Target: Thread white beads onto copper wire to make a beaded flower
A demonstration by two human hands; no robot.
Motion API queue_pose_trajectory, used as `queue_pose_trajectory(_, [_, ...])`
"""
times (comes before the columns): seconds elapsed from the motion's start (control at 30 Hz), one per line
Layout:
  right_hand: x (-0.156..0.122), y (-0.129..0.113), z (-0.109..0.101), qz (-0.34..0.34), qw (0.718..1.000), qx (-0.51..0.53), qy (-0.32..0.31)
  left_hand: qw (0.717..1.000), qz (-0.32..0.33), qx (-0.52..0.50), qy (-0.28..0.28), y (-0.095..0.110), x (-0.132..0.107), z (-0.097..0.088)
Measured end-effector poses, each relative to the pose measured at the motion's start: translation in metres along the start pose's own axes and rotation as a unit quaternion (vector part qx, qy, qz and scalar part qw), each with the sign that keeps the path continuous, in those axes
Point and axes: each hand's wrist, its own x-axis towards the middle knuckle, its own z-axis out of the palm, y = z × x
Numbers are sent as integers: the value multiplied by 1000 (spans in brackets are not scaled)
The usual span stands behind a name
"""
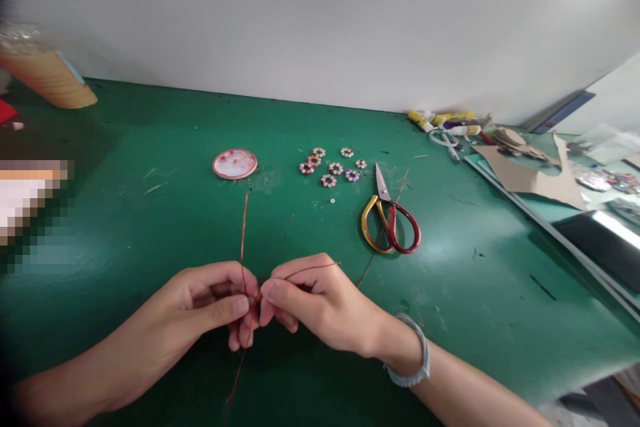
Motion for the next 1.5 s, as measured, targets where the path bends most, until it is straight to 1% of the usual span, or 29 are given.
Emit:
queue_pose_trajectory(0.13, [0, 2, 1, 11, 998, 55, 18, 1000, -5, -17, -18, -2, -1, -2])
queue_pose_trajectory(0.27, [1, 5, -1, 29, 991, 129, 4, 998, -21, -37, -43, -2, -1, -3])
queue_pose_trajectory(0.43, [2, 8, -3, 81, 976, 204, -5, 996, -60, -31, -58, 0, -3, -3])
queue_pose_trajectory(0.6, [6, 7, -3, 118, 967, 225, 1, 994, -77, -2, -77, -1, -3, -4])
queue_pose_trajectory(0.73, [8, 3, -9, 147, 963, 227, 5, 996, -65, 6, -57, 1, 0, -3])
queue_pose_trajectory(0.8, [6, 0, -12, 146, 967, 210, 14, 998, -50, 8, -33, 2, 1, -2])
queue_pose_trajectory(0.87, [4, -3, -12, 141, 977, 157, 11, 1000, -28, 11, 0, 3, 1, -1])
queue_pose_trajectory(0.97, [2, -9, -5, 135, 990, 12, -29, 999, -9, 10, 31, 2, 1, 0])
queue_pose_trajectory(1.03, [1, -12, 2, 118, 989, -63, -63, 999, -22, 18, 34, 1, 1, 1])
queue_pose_trajectory(1.07, [2, -13, 5, 107, 988, -80, -75, 999, -29, 26, 34, 1, 1, 1])
queue_pose_trajectory(1.13, [2, -13, 10, 89, 988, -88, -86, 998, -37, 37, 34, 2, 1, 2])
queue_pose_trajectory(1.23, [2, -10, 13, 74, 989, -101, -83, 998, -40, 46, 33, 3, 0, 3])
queue_pose_trajectory(1.37, [1, -6, 12, 38, 989, -126, -64, 997, -35, 49, 39, 3, -1, 4])
queue_pose_trajectory(1.43, [1, -5, 12, 30, 989, -130, -59, 998, -33, 49, 38, 3, -2, 5])
queue_pose_trajectory(1.5, [1, -5, 10, 34, 989, -128, -70, 998, -29, 50, 37, 2, -2, 5])
